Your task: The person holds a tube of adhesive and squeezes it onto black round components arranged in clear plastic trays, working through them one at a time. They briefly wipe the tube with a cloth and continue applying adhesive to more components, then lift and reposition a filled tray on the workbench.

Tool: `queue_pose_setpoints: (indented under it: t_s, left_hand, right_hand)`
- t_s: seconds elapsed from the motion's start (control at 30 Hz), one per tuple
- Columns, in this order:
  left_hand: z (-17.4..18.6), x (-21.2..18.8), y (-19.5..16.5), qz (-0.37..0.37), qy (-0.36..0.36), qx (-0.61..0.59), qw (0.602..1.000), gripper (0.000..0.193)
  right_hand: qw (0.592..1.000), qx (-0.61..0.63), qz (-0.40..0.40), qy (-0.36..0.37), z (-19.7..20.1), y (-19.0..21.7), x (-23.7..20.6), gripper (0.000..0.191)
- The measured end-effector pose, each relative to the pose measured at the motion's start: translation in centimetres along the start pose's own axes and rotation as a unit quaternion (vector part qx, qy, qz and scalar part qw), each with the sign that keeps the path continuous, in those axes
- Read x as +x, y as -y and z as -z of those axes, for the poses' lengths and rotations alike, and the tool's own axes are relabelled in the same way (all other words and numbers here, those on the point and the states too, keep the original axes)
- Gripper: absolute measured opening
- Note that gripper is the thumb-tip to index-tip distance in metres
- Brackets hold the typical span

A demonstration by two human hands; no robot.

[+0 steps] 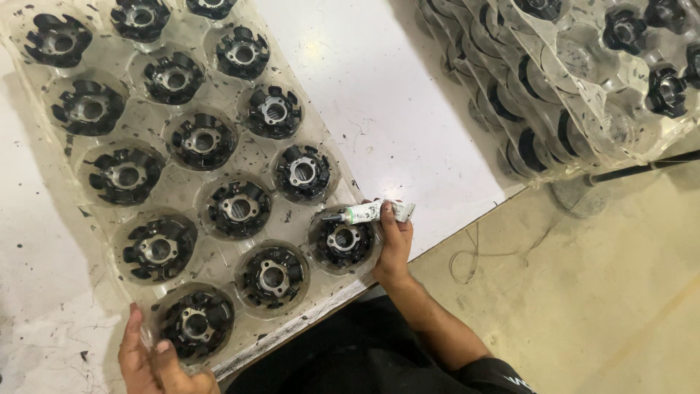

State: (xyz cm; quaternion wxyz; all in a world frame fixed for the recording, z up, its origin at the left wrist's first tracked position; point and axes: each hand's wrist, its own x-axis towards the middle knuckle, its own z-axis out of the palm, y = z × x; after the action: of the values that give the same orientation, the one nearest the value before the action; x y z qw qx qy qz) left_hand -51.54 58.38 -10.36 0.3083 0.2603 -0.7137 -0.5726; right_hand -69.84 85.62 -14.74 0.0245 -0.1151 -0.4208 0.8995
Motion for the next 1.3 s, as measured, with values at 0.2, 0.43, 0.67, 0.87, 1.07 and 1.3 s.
queue_pose_setpoints:
  t_s: [0.2,0.43,0.67,0.87,1.07,1.3]
  left_hand:
    - [-1.5,1.1,-0.3,-0.120,-0.077,-0.043,0.989,0.048]
    - [-0.5,1.5,2.9,-0.146,-0.071,-0.121,0.979,0.045]
    - [-0.2,2.1,4.5,-0.140,-0.081,-0.154,0.975,0.044]
    - [-0.5,2.1,3.7,-0.122,-0.091,-0.154,0.976,0.045]
    - [-0.4,2.1,3.3,-0.110,-0.089,-0.146,0.979,0.046]
    - [-0.6,2.1,3.3,-0.110,-0.087,-0.152,0.978,0.045]
  right_hand:
    - [0.999,-0.034,-0.003,-0.013,-0.4,0.2,-0.1,0.028]
    - [0.996,-0.083,0.001,-0.012,-1.5,0.6,0.0,0.034]
    - [0.995,-0.058,0.024,0.083,-2.5,0.6,0.1,0.036]
    - [0.992,-0.048,0.030,0.112,-2.6,0.6,0.4,0.034]
    - [0.990,-0.063,0.039,0.117,-2.4,0.6,0.5,0.034]
    - [0.991,-0.060,0.036,0.116,-1.7,0.5,1.1,0.034]
